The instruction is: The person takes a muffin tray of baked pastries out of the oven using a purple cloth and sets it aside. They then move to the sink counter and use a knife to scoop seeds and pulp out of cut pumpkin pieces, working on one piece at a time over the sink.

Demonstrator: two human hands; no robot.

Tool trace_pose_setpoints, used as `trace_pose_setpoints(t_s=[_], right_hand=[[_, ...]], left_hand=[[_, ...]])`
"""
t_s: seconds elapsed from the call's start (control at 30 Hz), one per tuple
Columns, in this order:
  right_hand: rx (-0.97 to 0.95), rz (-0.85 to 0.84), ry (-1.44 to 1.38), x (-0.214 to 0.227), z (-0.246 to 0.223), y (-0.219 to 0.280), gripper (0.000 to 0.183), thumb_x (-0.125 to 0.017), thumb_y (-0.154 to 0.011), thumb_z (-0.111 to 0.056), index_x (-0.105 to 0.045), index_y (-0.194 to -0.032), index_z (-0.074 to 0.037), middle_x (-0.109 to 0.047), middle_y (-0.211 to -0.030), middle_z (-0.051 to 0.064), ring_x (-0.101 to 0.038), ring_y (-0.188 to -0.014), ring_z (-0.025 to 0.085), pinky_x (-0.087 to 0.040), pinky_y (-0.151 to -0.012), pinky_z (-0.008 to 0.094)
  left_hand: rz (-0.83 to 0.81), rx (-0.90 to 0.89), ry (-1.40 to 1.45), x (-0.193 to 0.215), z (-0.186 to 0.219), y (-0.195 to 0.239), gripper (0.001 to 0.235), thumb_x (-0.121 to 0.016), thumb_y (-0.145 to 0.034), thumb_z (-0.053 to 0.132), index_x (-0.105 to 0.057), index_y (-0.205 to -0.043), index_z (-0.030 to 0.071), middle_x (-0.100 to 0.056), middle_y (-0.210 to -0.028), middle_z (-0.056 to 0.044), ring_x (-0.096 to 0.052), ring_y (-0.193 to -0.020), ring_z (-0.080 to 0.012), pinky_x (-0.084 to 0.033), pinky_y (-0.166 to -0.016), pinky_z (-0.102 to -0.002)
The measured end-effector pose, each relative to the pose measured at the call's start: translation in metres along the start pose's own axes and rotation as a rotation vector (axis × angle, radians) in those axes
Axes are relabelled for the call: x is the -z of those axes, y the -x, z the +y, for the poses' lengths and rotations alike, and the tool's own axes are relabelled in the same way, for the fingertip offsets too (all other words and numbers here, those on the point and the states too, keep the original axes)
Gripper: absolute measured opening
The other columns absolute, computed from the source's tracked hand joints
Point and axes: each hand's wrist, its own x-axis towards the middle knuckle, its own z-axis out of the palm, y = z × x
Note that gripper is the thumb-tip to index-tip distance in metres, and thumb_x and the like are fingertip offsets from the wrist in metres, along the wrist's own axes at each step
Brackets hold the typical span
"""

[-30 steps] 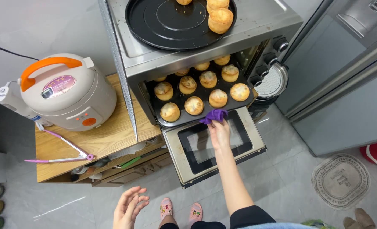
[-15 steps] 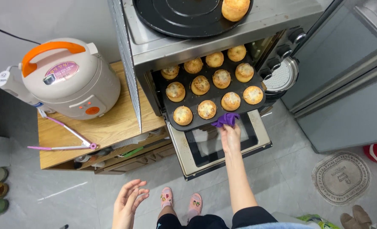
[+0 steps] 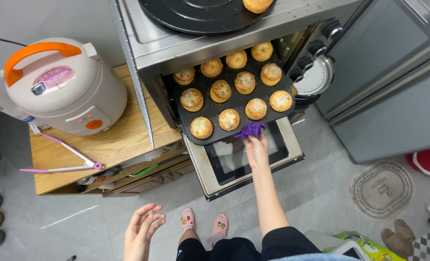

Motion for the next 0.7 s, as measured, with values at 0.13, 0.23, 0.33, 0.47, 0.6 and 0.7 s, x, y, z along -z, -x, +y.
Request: trace_pose_setpoints(t_s=[0.13,0.23,0.33,0.47,0.6,0.7], right_hand=[[0.012,0.0,-0.003,-0.002,-0.002,0.001,0.028,-0.055,-0.094,0.011,-0.056,-0.121,0.004,-0.064,-0.118,0.013,-0.065,-0.109,0.022,-0.053,-0.103,0.039],[0.021,-0.023,0.004,-0.004,-0.002,0.002,0.026,-0.057,-0.095,0.01,-0.057,-0.12,0.005,-0.064,-0.118,0.013,-0.065,-0.108,0.022,-0.053,-0.101,0.039],[0.034,-0.045,0.006,-0.005,-0.003,0.002,0.026,-0.057,-0.096,0.011,-0.057,-0.121,0.004,-0.064,-0.117,0.013,-0.065,-0.107,0.022,-0.054,-0.1,0.038],[0.028,-0.032,0.043,-0.007,-0.003,0.001,0.024,-0.056,-0.096,0.011,-0.058,-0.119,0.005,-0.065,-0.115,0.013,-0.065,-0.106,0.022,-0.054,-0.098,0.038],[0.023,-0.012,0.081,-0.01,-0.004,0.001,0.028,-0.055,-0.094,0.01,-0.059,-0.121,0.005,-0.066,-0.117,0.012,-0.066,-0.107,0.02,-0.054,-0.099,0.037],[0.042,-0.025,0.117,-0.015,-0.009,0.004,0.027,-0.055,-0.095,0.009,-0.059,-0.122,0.005,-0.066,-0.117,0.011,-0.066,-0.107,0.02,-0.054,-0.098,0.037]], left_hand=[[-0.019,-0.004,0.0,0.001,-0.006,-0.003,0.036,-0.053,-0.098,0.008,-0.055,-0.132,-0.002,-0.066,-0.127,-0.021,-0.069,-0.105,-0.0294,-0.058,-0.092,-0.046],[0.011,-0.005,-0.014,0.001,-0.009,-0.007,0.036,-0.053,-0.099,0.009,-0.055,-0.132,-0.003,-0.066,-0.127,-0.022,-0.069,-0.105,-0.0297,-0.058,-0.093,-0.046],[-0.017,-0.026,-0.004,0.0,-0.008,-0.01,0.036,-0.052,-0.098,0.007,-0.055,-0.133,-0.003,-0.065,-0.127,-0.023,-0.069,-0.105,-0.0306,-0.058,-0.093,-0.047],[0.024,0.017,-0.047,0.002,-0.01,-0.015,0.036,-0.052,-0.098,0.005,-0.055,-0.133,-0.003,-0.065,-0.128,-0.024,-0.069,-0.106,-0.0316,-0.058,-0.094,-0.049],[0.013,0.008,-0.039,0.007,-0.016,-0.02,0.036,-0.052,-0.098,0.005,-0.055,-0.133,-0.003,-0.065,-0.129,-0.024,-0.069,-0.107,-0.0319,-0.058,-0.095,-0.049],[0.016,0.018,-0.035,0.008,-0.017,-0.022,0.036,-0.052,-0.098,0.005,-0.055,-0.133,-0.003,-0.065,-0.129,-0.024,-0.069,-0.107,-0.0319,-0.058,-0.094,-0.049]])
